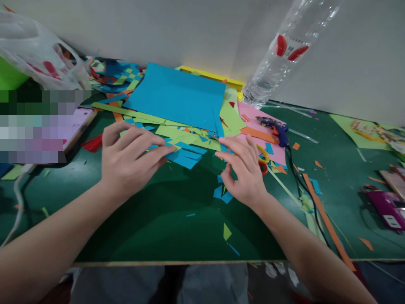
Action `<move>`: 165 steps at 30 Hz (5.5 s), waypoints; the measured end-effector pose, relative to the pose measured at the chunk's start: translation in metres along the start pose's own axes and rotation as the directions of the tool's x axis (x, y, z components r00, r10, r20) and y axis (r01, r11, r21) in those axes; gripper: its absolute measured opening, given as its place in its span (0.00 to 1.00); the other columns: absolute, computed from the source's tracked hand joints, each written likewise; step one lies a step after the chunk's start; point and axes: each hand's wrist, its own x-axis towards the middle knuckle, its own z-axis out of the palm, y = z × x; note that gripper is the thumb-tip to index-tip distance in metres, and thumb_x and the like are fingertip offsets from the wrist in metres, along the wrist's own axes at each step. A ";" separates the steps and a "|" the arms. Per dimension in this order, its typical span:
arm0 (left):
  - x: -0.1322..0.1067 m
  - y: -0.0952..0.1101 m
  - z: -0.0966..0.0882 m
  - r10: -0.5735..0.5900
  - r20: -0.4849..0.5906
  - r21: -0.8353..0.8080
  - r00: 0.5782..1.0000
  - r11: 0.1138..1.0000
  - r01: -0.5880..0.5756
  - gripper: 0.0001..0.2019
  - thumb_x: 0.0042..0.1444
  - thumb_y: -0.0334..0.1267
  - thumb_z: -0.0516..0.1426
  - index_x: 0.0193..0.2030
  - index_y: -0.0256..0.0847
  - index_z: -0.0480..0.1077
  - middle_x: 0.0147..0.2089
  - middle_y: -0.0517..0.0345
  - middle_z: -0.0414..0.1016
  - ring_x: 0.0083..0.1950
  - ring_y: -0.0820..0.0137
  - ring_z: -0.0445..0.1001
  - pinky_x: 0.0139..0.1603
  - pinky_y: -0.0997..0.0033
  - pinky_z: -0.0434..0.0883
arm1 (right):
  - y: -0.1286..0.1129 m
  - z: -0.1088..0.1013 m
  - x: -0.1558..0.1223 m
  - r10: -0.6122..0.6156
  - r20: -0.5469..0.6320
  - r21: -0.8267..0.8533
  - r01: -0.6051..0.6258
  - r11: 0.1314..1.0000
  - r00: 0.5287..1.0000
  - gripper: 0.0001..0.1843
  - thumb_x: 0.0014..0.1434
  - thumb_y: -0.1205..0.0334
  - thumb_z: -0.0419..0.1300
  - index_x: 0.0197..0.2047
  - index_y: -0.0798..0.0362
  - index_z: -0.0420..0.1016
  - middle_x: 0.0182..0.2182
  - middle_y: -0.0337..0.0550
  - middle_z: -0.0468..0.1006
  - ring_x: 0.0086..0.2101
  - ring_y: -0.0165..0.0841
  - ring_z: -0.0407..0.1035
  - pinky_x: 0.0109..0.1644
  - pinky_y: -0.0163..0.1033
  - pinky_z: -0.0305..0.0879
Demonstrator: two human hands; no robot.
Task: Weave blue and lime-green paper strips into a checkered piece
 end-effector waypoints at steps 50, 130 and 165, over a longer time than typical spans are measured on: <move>-0.015 0.029 0.001 0.253 0.063 -0.270 0.965 0.936 -0.227 0.19 0.57 0.24 0.60 0.50 0.54 0.74 0.44 0.70 0.83 0.45 0.72 0.81 0.68 0.63 0.66 | -0.021 -0.005 -0.004 -0.199 0.166 0.160 0.173 0.972 0.966 0.04 0.62 0.66 0.62 0.39 0.48 0.78 0.38 0.34 0.83 0.45 0.33 0.75 0.71 0.58 0.49; 0.008 0.038 -0.011 0.310 -0.097 -0.312 0.946 0.893 -0.324 0.06 0.56 0.28 0.65 0.34 0.44 0.76 0.39 0.67 0.82 0.39 0.74 0.78 0.62 0.62 0.70 | -0.034 -0.014 -0.003 -0.288 -0.016 -0.043 0.287 0.957 0.957 0.09 0.59 0.69 0.67 0.29 0.49 0.74 0.30 0.29 0.80 0.34 0.27 0.68 0.55 0.45 0.62; 0.012 0.035 -0.011 0.271 -0.088 -0.277 0.959 0.918 -0.285 0.06 0.56 0.28 0.65 0.35 0.43 0.77 0.38 0.65 0.83 0.39 0.72 0.80 0.57 0.63 0.72 | -0.031 -0.013 -0.003 -0.239 0.003 -0.045 0.239 0.970 0.971 0.07 0.58 0.70 0.68 0.33 0.48 0.77 0.32 0.31 0.79 0.34 0.28 0.69 0.57 0.46 0.59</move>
